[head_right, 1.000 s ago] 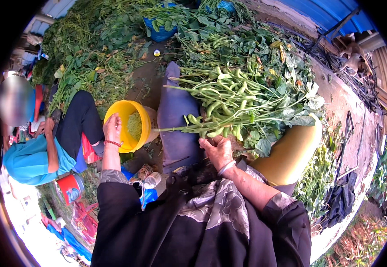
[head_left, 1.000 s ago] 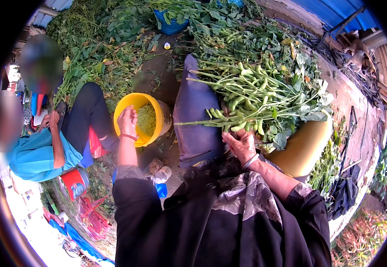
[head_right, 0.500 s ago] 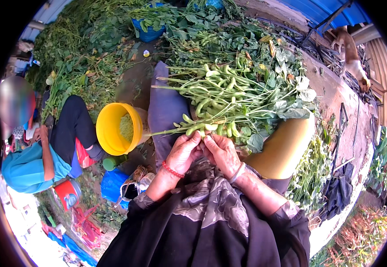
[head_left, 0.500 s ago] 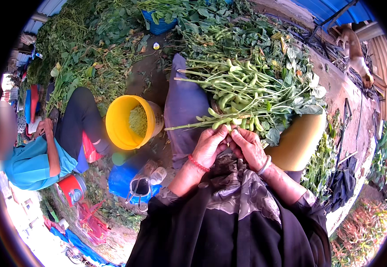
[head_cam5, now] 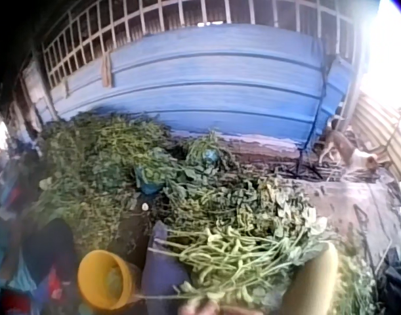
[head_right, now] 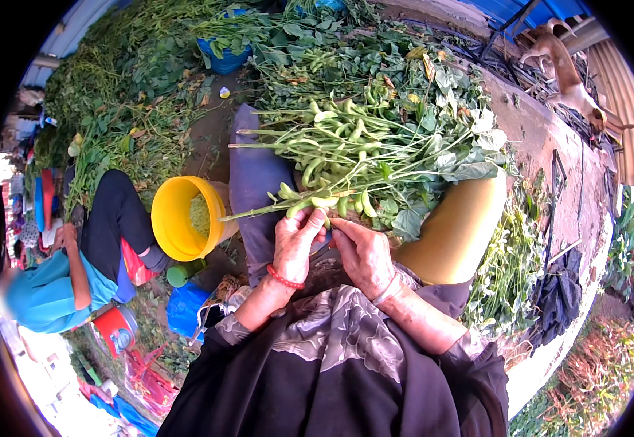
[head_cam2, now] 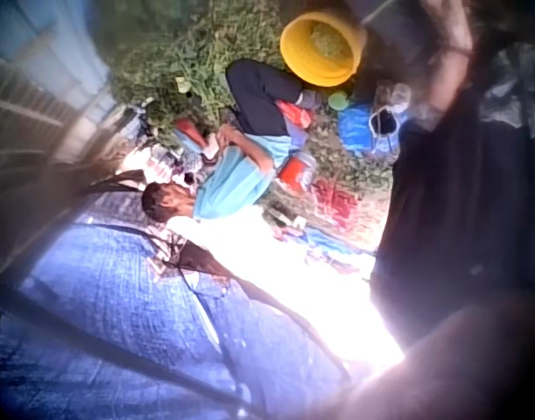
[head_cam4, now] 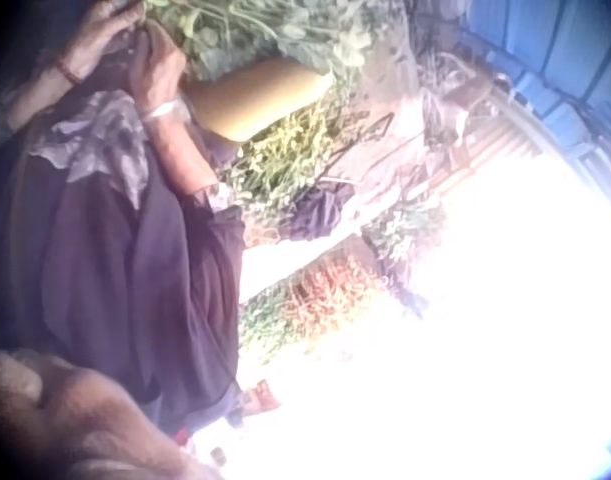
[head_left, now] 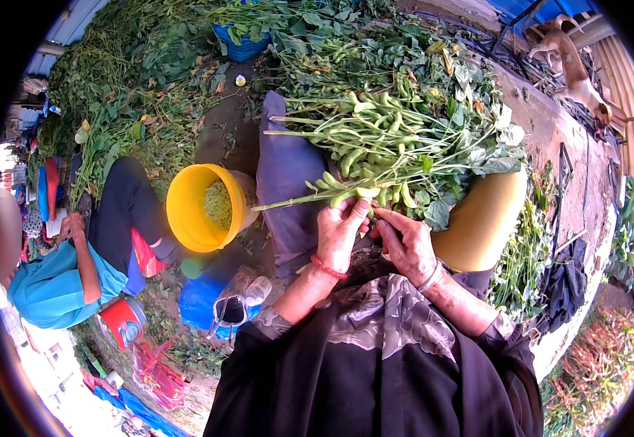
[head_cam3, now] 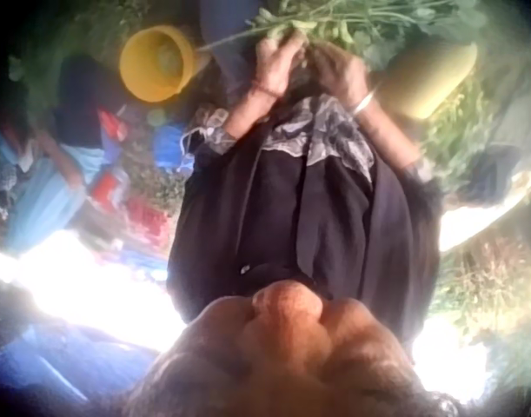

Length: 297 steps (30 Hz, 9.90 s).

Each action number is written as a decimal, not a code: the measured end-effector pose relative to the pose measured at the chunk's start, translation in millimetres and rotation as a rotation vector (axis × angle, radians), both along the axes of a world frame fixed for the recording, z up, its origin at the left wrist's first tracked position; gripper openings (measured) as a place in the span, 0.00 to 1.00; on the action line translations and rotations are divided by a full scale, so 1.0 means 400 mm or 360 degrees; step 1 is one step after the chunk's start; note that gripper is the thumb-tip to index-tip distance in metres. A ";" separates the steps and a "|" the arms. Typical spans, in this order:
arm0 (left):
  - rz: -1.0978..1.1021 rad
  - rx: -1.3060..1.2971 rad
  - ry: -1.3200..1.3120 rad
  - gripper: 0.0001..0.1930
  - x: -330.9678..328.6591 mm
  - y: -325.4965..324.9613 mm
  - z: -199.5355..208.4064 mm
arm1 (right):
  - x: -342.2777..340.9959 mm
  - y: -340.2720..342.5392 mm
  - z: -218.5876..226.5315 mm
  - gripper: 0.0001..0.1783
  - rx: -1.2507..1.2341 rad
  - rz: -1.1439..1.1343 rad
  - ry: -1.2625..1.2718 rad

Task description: The person sits and shells green vegetables, likely edamame, by hand. They remove the pods from the stems and place the shelled contents into a yellow bucket while discarding the stems and leaves.

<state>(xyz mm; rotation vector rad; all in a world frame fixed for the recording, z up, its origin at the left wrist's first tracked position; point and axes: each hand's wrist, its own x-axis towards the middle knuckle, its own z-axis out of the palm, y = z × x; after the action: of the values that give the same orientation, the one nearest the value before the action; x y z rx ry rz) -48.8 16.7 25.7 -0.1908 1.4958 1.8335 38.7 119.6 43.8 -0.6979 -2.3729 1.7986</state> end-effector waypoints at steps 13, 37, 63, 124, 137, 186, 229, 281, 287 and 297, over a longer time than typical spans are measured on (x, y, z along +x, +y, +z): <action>-0.0498 0.0017 0.0377 0.11 -0.016 -0.016 0.053 | 0.008 0.042 0.034 0.12 -0.1273 -0.0081 -0.0156; -0.0399 0.0109 0.0299 0.09 0.009 0.003 0.112 | 0.033 0.039 0.101 0.11 -0.0975 -0.0141 0.0049; -0.0061 -0.0005 0.1983 0.14 -0.015 -0.030 0.208 | 0.017 0.025 0.046 0.11 -0.0823 -0.0160 0.0037; -0.0517 -0.0193 -0.0251 0.15 0.045 -0.171 0.035 | 0.001 0.007 -0.022 0.08 0.0321 0.0196 0.0118; -0.0487 -0.0404 0.1289 0.06 0.044 -0.059 -0.019 | 0.001 -0.001 -0.048 0.07 -0.0836 -0.0356 -0.0147; 0.0010 0.0255 -0.0318 0.09 0.011 -0.086 -0.039 | -0.032 -0.040 -0.038 0.07 0.0172 0.0158 0.0157; 0.0277 0.0263 0.0118 0.05 0.021 -0.094 -0.082 | -0.245 -0.127 -0.001 0.10 0.1494 0.0878 0.0323; -0.0057 0.0653 -0.0305 0.12 -0.005 -0.156 -0.060 | -0.215 0.001 0.074 0.08 0.1549 0.0511 0.0131; -0.0045 0.0726 -0.0533 0.18 -0.007 -0.171 -0.059 | -0.217 0.040 -0.021 0.06 0.1223 0.0601 0.0142; -0.0602 0.0894 -0.0705 0.17 -0.017 -0.117 0.022 | -0.038 0.071 0.035 0.05 -0.0215 -0.0217 -0.0026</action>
<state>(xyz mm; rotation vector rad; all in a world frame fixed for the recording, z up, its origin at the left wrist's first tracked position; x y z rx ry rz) -55.7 -30.3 34.6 -0.0295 0.6302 1.6840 23.6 148.2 57.9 -0.8697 -2.1703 1.9148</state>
